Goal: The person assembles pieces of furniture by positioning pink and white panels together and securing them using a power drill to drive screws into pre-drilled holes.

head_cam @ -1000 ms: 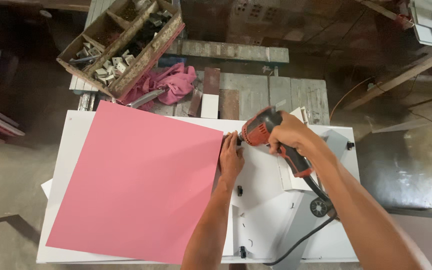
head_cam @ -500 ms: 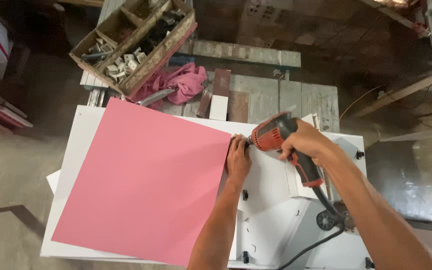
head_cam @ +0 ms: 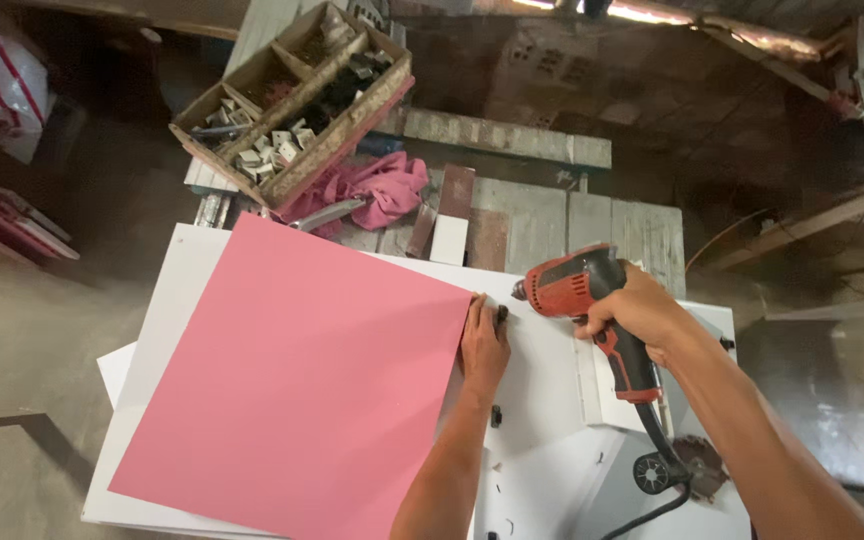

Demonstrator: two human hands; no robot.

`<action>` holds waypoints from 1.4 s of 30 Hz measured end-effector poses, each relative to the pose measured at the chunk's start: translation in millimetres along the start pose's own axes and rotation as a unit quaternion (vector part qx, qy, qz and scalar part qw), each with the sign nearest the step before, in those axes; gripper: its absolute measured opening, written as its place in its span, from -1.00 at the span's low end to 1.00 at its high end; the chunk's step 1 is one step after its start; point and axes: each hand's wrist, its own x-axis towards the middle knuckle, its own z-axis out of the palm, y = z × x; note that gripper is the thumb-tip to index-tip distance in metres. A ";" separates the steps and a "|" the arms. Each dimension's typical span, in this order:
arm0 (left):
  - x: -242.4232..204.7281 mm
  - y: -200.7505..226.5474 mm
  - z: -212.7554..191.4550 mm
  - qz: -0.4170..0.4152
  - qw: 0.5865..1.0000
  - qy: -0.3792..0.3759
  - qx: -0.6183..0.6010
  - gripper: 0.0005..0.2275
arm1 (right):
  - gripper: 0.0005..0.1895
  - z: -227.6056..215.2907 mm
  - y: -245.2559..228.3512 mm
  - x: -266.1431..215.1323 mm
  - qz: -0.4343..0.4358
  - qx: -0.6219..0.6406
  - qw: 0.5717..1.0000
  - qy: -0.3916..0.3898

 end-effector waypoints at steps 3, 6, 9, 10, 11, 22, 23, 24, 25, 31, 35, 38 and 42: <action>-1.3 -5.9 5.8 0.025 0.999 0.040 0.019 -0.77 | -0.35 1.3 -5.3 1.1 -0.005 0.007 1.000 0.018; -0.5 -7.5 7.2 0.027 0.999 0.038 0.021 -0.78 | -0.40 4.3 -9.6 -1.8 0.022 -0.012 1.000 0.009; -0.3 -8.3 10.0 0.024 0.999 0.036 0.028 -0.72 | -0.34 6.5 1.1 8.7 0.030 0.007 0.999 0.018; 0.0 -6.6 8.4 0.019 0.999 0.027 0.016 -0.74 | -0.35 5.2 13.0 21.7 0.028 0.024 0.999 0.010; -0.5 -5.2 6.6 0.014 1.000 0.017 0.005 -0.76 | -0.35 4.2 25.2 34.5 0.026 0.040 0.999 0.002; 0.4 -8.2 12.5 0.004 1.000 0.028 0.002 -0.73 | -0.38 8.6 25.1 37.4 0.031 0.066 0.997 -0.008; 0.6 -7.1 12.0 0.001 1.000 0.022 -0.007 -0.74 | -0.35 10.4 28.9 42.3 0.027 0.054 0.998 -0.003; -0.7 -9.5 13.4 0.000 1.000 0.022 -0.006 -0.74 | -0.35 9.7 22.6 33.9 0.028 0.054 0.998 -0.003; -1.5 -11.7 15.2 0.018 0.999 0.042 -0.003 -0.75 | -0.34 8.7 15.7 25.8 0.036 0.056 0.998 0.000; -1.9 -13.6 14.7 0.040 0.997 0.058 0.007 -0.75 | -0.21 4.5 6.0 17.8 0.049 0.010 0.999 -0.014; -0.5 -4.5 3.4 0.026 1.000 0.013 0.002 -0.78 | 0.02 12.2 11.4 20.5 -0.006 -0.237 0.971 -0.029; -0.7 0.0 -2.9 0.060 0.997 0.045 0.014 -0.74 | -0.03 25.4 -5.0 12.3 0.006 -0.275 0.961 -0.015; -0.2 -12.1 11.2 0.059 0.997 0.039 0.028 -0.72 | -0.08 26.4 36.8 74.8 0.024 -0.120 0.992 -0.016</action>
